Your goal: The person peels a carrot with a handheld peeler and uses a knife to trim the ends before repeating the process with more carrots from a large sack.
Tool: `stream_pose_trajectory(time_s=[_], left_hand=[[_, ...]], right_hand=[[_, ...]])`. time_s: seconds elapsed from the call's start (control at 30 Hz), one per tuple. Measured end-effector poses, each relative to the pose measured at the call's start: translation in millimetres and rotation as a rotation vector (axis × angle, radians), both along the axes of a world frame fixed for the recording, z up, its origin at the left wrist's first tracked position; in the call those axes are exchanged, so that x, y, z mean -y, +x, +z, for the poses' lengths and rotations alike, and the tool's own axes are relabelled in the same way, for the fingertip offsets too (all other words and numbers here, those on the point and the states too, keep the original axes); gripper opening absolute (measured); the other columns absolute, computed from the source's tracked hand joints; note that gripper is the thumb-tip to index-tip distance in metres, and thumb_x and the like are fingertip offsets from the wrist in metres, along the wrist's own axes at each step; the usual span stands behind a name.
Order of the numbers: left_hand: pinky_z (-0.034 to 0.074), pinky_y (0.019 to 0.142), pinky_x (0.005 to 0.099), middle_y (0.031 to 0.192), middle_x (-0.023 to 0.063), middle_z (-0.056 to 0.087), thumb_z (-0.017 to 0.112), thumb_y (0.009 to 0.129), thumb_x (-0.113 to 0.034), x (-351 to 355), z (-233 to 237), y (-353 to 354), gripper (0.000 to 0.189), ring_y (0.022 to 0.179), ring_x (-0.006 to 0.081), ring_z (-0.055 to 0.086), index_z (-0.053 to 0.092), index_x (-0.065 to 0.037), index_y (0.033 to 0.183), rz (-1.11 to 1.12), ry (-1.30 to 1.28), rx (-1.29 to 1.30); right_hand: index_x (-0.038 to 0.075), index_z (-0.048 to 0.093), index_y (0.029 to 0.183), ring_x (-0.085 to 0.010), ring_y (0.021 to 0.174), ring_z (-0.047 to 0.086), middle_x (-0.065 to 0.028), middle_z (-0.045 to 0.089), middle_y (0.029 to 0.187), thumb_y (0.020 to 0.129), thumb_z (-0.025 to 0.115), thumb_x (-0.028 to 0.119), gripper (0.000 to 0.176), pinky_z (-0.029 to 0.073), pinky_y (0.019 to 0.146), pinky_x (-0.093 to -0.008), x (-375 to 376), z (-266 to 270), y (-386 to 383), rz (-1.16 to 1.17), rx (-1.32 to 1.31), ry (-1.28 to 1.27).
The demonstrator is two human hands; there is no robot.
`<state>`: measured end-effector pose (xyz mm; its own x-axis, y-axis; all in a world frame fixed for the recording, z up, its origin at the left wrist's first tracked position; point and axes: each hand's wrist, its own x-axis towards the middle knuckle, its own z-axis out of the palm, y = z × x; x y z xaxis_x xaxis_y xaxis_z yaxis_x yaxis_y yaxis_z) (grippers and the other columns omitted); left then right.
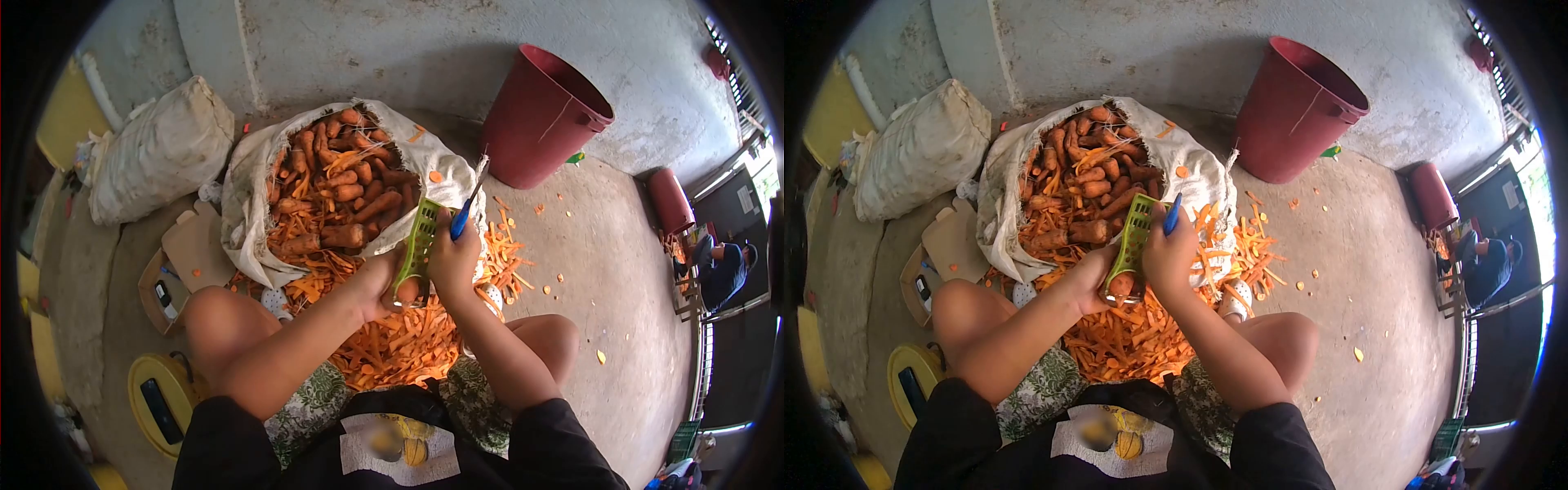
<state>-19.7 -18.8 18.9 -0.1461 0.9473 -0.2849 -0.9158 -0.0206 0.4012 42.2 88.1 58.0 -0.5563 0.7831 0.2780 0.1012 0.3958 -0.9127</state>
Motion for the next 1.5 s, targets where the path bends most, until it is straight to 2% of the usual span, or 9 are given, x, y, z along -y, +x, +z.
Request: stream_pose_trajectory(time_s=[0.07, 0.13, 0.23, 0.37, 0.5, 0.67, 1.0, 1.23, 1.5], left_hand=[[0.050, 0.065, 0.0297, 0.085, 0.0072, 0.059, 0.031, 0.092, -0.030, 0.6, 11.6, 4.2, 0.033, 0.074, 0.0160, 0.059, 0.049, -0.005, 0.102, -0.111, 0.062, -0.063], [0.051, 0.061, 0.0278, 0.084, 0.0074, 0.057, 0.031, 0.093, -0.031, 2.4, 40.8, 21.0, 0.034, 0.069, 0.0149, 0.059, 0.049, -0.004, 0.101, -0.105, -0.336, -0.284], [0.051, 0.059, 0.0272, 0.086, 0.0077, 0.056, 0.031, 0.093, -0.032, 2.5, 29.1, 17.3, 0.035, 0.070, 0.0145, 0.058, 0.047, -0.003, 0.105, -0.252, -0.146, -0.298], [0.051, 0.060, 0.0284, 0.089, 0.0096, 0.056, 0.034, 0.092, -0.034, 1.2, 20.7, 15.2, 0.036, 0.071, 0.0173, 0.058, 0.045, -0.005, 0.111, -0.087, -0.215, -0.170], [0.052, 0.060, 0.0304, 0.084, 0.0105, 0.057, 0.032, 0.092, -0.031, -1.2, 2.9, 8.3, 0.032, 0.069, 0.0191, 0.060, 0.047, -0.005, 0.106, -0.051, -0.115, -0.077], [0.051, 0.056, 0.0290, 0.082, 0.0087, 0.058, 0.031, 0.092, -0.028, -4.2, 5.6, 9.9, 0.031, 0.065, 0.0167, 0.059, 0.048, -0.004, 0.102, 0.043, -0.125, -0.133], [0.050, 0.060, 0.0278, 0.084, 0.0054, 0.055, 0.034, 0.091, -0.039, 3.4, 31.8, 31.4, 0.040, 0.069, 0.0129, 0.057, 0.045, -0.004, 0.104, -0.107, -0.272, -0.267], [0.050, 0.061, 0.0305, 0.084, 0.0049, 0.054, 0.037, 0.090, -0.032, 1.4, 19.5, 14.3, 0.033, 0.074, 0.0147, 0.057, 0.046, -0.004, 0.105, -0.049, -0.245, -0.204], [0.049, 0.058, 0.0310, 0.085, 0.0058, 0.055, 0.032, 0.091, -0.029, -2.0, 3.6, 13.4, 0.030, 0.075, 0.0170, 0.056, 0.047, -0.006, 0.103, -0.032, -0.149, -0.180]], right_hand=[[-0.001, 0.051, 0.073, -0.0111, 0.047, 0.038, -0.0033, 0.045, 0.052, 0.087, 0.049, 0.020, 0.026, 0.033, 0.044, -0.0288, -17.6, -1.7, -4.5, -0.099, -0.037, 0.022], [-0.001, 0.050, 0.071, -0.0122, 0.047, 0.037, -0.0038, 0.045, 0.052, 0.087, 0.048, 0.023, 0.029, 0.032, 0.045, -0.0297, -61.7, -17.4, -11.1, -0.242, -0.079, -0.005], [0.000, 0.049, 0.070, -0.0114, 0.049, 0.037, -0.0038, 0.044, 0.052, 0.088, 0.048, 0.024, 0.030, 0.033, 0.048, -0.0294, -119.0, -34.2, -11.5, -0.448, -0.160, -0.057], [0.001, 0.050, 0.068, -0.0077, 0.050, 0.035, 0.0010, 0.041, 0.053, 0.087, 0.049, 0.022, 0.028, 0.030, 0.046, -0.0272, -112.4, -9.3, -8.8, -0.290, -0.486, -0.303], [0.000, 0.057, 0.080, -0.0067, 0.049, 0.041, -0.0002, 0.048, 0.057, 0.086, 0.049, 0.020, 0.023, 0.031, 0.044, -0.0250, -40.9, 3.0, 0.3, -0.007, -0.123, -0.264], [0.001, 0.051, 0.071, -0.0063, 0.048, 0.039, 0.0005, 0.044, 0.054, 0.086, 0.050, 0.020, 0.025, 0.031, 0.043, -0.0235, 0.3, 1.1, 5.3, 0.091, 0.033, -0.013], [-0.001, 0.055, 0.073, -0.0111, 0.044, 0.038, -0.0034, 0.043, 0.049, 0.087, 0.049, 0.022, 0.027, 0.031, 0.043, -0.0312, -117.5, -29.2, -9.8, -0.425, -0.072, 0.099], [0.000, 0.056, 0.078, -0.0062, 0.047, 0.039, 0.0016, 0.045, 0.054, 0.087, 0.048, 0.024, 0.027, 0.030, 0.042, -0.0242, -44.8, 5.9, 0.5, -0.045, -0.160, -0.268], [-0.002, 0.051, 0.074, -0.0119, 0.044, 0.038, -0.0056, 0.042, 0.048, 0.087, 0.048, 0.019, 0.024, 0.032, 0.043, -0.0295, -9.0, -3.7, 3.5, 0.049, 0.046, 0.080]])
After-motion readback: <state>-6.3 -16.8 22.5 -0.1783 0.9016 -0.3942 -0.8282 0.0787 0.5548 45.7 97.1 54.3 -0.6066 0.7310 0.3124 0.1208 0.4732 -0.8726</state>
